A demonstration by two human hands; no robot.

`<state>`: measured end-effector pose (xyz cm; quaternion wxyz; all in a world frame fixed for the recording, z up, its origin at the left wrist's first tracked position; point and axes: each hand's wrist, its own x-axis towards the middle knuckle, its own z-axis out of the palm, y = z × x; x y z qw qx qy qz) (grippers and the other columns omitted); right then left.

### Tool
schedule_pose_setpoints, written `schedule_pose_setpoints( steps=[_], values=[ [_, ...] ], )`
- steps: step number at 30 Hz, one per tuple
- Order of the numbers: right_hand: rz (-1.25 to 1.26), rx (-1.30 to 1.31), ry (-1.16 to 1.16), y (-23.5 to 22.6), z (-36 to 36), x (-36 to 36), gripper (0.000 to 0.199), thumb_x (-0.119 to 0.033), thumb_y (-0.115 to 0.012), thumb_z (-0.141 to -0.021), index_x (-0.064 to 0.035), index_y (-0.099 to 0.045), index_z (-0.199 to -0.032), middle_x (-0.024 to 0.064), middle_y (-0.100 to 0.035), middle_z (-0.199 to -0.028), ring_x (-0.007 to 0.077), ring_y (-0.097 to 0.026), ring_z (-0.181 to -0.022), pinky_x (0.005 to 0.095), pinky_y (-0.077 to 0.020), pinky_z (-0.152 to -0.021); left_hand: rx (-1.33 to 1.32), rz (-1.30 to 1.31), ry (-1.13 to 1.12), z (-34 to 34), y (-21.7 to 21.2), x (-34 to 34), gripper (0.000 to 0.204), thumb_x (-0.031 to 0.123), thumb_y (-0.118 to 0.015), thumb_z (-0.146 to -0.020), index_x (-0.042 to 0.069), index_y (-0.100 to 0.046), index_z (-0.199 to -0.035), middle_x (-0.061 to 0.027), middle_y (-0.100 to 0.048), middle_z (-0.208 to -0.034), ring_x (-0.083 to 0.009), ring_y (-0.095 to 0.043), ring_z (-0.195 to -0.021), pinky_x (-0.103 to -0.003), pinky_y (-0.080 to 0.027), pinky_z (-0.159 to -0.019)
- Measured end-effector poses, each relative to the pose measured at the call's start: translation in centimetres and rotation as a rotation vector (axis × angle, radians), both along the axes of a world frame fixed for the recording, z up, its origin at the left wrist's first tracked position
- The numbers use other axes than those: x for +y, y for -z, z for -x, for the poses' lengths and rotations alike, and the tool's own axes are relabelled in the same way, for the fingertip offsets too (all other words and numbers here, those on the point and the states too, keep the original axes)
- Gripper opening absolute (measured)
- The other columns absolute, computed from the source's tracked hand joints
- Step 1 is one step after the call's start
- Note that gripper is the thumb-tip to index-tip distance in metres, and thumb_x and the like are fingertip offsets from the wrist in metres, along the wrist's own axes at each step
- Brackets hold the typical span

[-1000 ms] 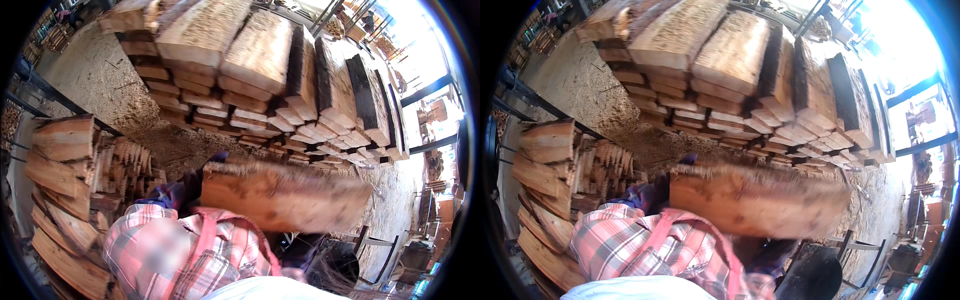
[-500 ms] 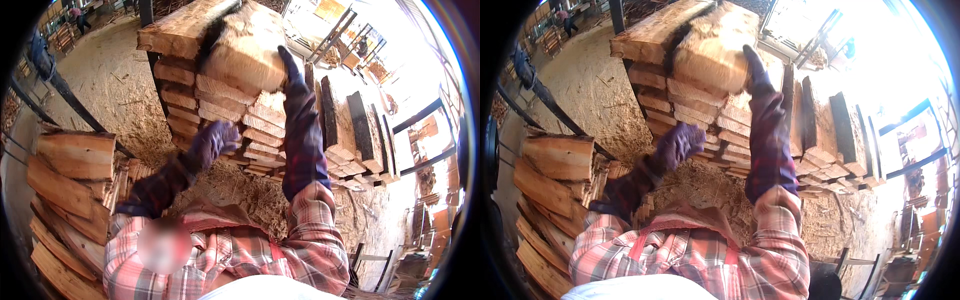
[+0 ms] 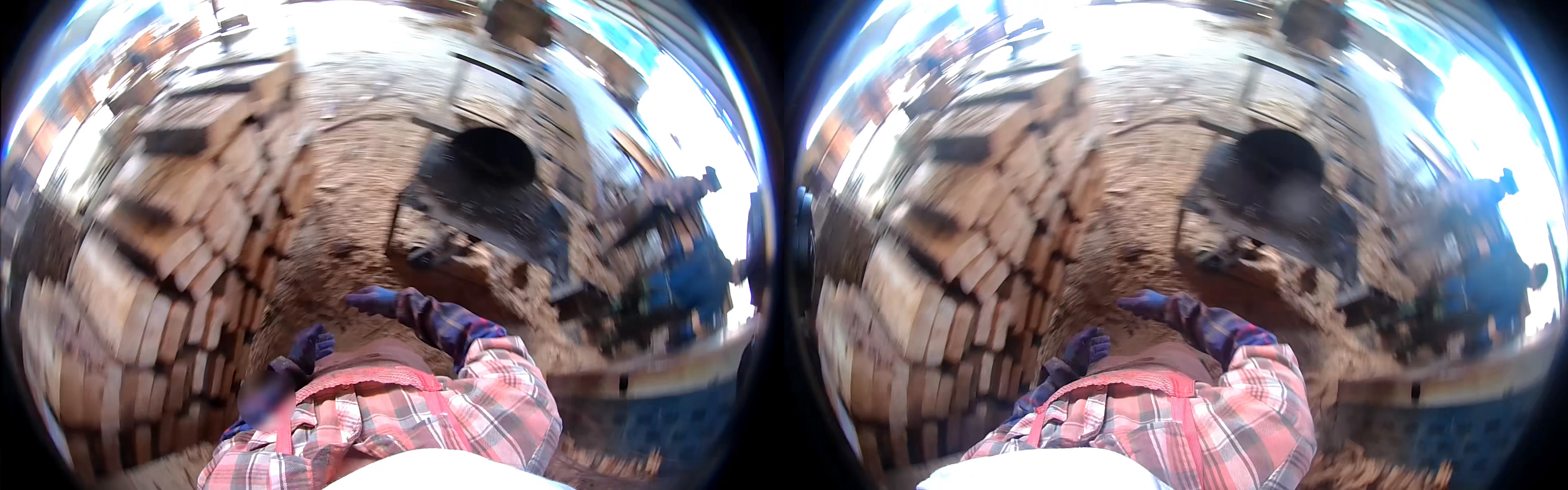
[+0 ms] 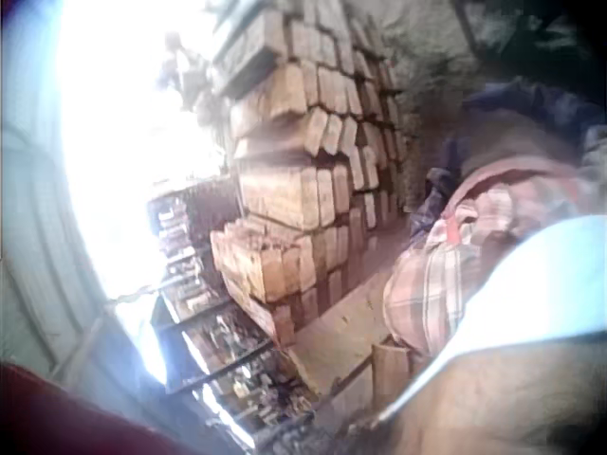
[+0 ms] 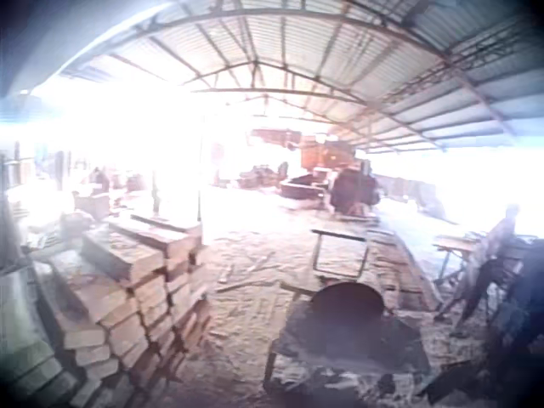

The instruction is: The person picks up cut logs from a pile and stacks them neatly on a wooden rack. The person wears blue gloves and a plaid shirt while handling the wood in a workshop environment.

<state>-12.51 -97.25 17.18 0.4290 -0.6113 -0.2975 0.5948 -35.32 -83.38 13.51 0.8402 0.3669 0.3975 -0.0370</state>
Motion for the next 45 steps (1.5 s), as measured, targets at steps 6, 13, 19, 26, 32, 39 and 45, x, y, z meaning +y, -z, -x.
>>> schedule_pose_setpoints(
  steps=[6,13,19,26,32,39,45],
  values=[
    [0.098,0.003,1.026,9.2,-7.3,-27.6,0.039,-0.048,-0.053,-0.085,-0.011,-0.06,-0.077,0.0026,-0.053,-0.069,0.0111,-0.043,-0.055,0.0279,-0.037,-0.048,-0.023,-0.241,0.794,-20.8,5.2,-8.6,0.027,0.031,-0.062,-0.083,0.007,-0.059,-0.094,-0.0026,-0.057,-0.071,-0.0137,-0.054,-0.058,-0.028,-0.045,-0.051],
    [0.008,0.158,1.774,18.2,9.5,-42.3,0.03,-0.042,-0.062,-0.084,-0.0158,-0.054,-0.071,-0.0047,-0.045,-0.059,0.0079,-0.038,-0.045,0.0237,-0.0265,-0.039,-0.065,0.032,1.224,-37.0,7.4,-25.2,0.014,0.025,-0.061,-0.084,0.012,-0.056,-0.079,0.002,-0.048,-0.061,-0.0108,-0.045,-0.05,-0.026,-0.032,-0.041],
    [-0.114,0.835,2.344,18.8,20.9,-37.2,0.03,-0.043,-0.054,-0.088,-0.0167,-0.051,-0.073,0.0012,-0.05,-0.062,0.0149,-0.044,-0.05,0.0288,-0.0324,-0.043,0.067,-0.252,1.777,-36.6,12.6,-33.1,0.017,0.029,-0.061,-0.083,0.012,-0.06,-0.079,-0.0001,-0.054,-0.063,-0.0138,-0.05,-0.048,-0.032,-0.039,-0.041],
    [-0.187,0.729,2.734,18.9,19.7,-28.3,0.027,-0.038,-0.057,-0.086,-0.0116,-0.051,-0.088,0.0092,-0.049,-0.081,0.024,-0.045,-0.07,0.0357,-0.0342,-0.06,-1.168,-1.205,2.43,-43.0,21.3,-20.2,0.032,0.036,-0.063,-0.076,0.007,-0.059,-0.09,-0.0206,-0.061,-0.088,-0.0397,-0.058,-0.085,-0.047,-0.045,-0.074],
    [-0.285,0.721,2.859,18.8,15.6,-19.2,0.033,-0.034,-0.06,-0.083,-0.0072,-0.051,-0.101,0.0161,-0.049,-0.098,0.0318,-0.046,-0.087,0.0417,-0.0358,-0.075,-0.578,-1.356,2.404,-51.8,20.6,-9.4,0.031,0.036,-0.062,-0.076,0.008,-0.06,-0.089,-0.0186,-0.062,-0.089,-0.0376,-0.058,-0.086,-0.046,-0.046,-0.075],
    [0.282,-0.505,3.521,7.6,17.2,-25.8,0.047,-0.029,-0.064,-0.081,-0.0022,-0.051,-0.116,0.0241,-0.049,-0.118,0.0409,-0.047,-0.107,0.0486,-0.0375,-0.092,-0.748,-1.284,2.525,-53.6,20.8,-13.1,0.029,0.036,-0.061,-0.077,0.009,-0.061,-0.088,-0.0164,-0.062,-0.09,-0.0352,-0.059,-0.087,-0.044,-0.046,-0.076],
    [2.723,-1.306,2.108,-16.9,29.5,-34.0,0.066,-0.039,-0.065,-0.074,-0.0057,-0.046,-0.128,0.021,-0.042,-0.133,0.0372,-0.041,-0.122,0.0483,-0.0301,-0.103,-1.013,-1.166,2.667,-49.5,19.7,-24.7,0.028,0.036,-0.06,-0.077,0.01,-0.062,-0.087,-0.0145,-0.063,-0.091,-0.0332,-0.059,-0.088,-0.043,-0.046,-0.077]
  ],
)
